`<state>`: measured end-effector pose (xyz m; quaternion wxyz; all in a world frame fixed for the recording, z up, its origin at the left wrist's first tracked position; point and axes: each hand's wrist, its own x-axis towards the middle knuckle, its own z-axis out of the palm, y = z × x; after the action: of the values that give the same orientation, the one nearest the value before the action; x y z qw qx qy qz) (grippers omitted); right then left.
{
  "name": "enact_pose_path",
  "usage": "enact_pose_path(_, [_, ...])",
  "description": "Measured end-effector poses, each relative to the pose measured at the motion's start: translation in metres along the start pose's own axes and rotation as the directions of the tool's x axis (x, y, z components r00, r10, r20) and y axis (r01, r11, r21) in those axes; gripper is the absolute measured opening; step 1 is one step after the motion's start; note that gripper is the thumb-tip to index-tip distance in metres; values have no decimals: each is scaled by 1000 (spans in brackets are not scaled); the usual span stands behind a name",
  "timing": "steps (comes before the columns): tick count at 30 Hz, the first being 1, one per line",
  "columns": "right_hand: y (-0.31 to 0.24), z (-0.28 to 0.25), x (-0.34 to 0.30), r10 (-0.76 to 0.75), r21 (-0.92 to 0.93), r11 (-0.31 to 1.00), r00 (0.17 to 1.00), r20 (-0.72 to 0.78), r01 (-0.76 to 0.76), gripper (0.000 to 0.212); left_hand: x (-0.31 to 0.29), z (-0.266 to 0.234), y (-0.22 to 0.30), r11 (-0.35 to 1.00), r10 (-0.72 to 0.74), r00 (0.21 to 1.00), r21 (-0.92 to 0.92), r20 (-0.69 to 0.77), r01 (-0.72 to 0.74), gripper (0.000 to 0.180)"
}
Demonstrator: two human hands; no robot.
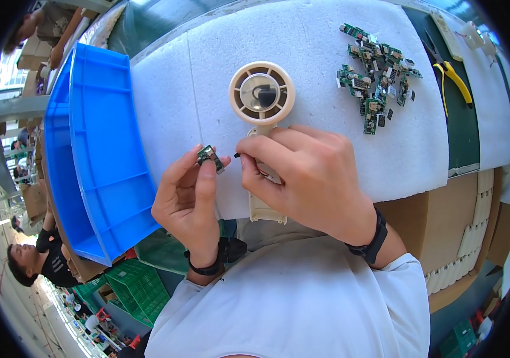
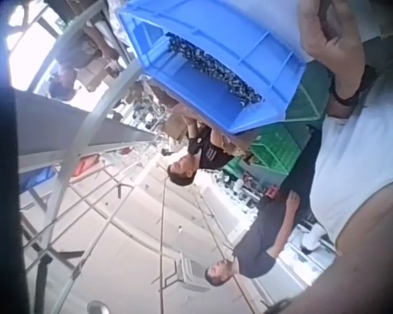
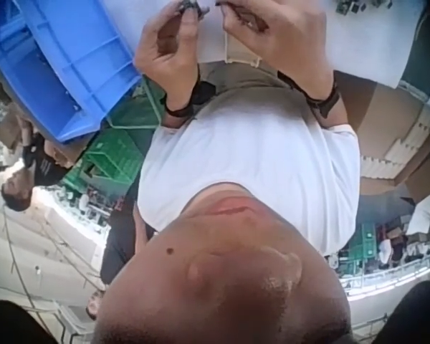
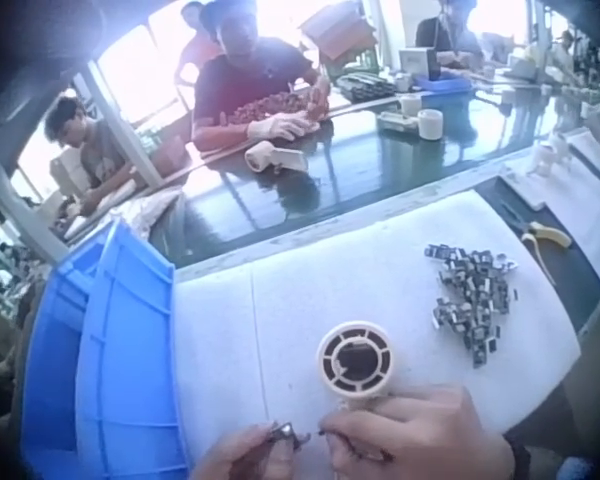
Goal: Assembling small handheld fans by fitting internal components and circuit boards into the fan housing.
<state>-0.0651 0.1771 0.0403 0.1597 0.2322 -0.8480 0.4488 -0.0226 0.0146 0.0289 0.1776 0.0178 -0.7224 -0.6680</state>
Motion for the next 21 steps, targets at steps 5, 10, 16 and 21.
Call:
enact_pose_path(5, [-2, -11, 0, 128, 97, 986, 989, 71, -134, 11, 1, 1, -1, 996, 54, 997, 67, 50, -58, 27])
enact_pose_path(10, [-2, -10, 0, 167, 168, 970, 984, 65, -176, 10, 1, 2, 2, 994, 40, 997, 102, 64, -46, 27])
enact_pose_path(16, [0, -9, 0, 91, 153, 984, 995, 42, -96, 11, 5, -2, 0, 993, 82, 986, 77, 144, -93, 27])
enact_pose_path(21, [2, -15, 0, -6, 161, 987, 998, 67, -5, 13, 8, -14, 3, 998, 37, 959, 40, 280, -50, 26])
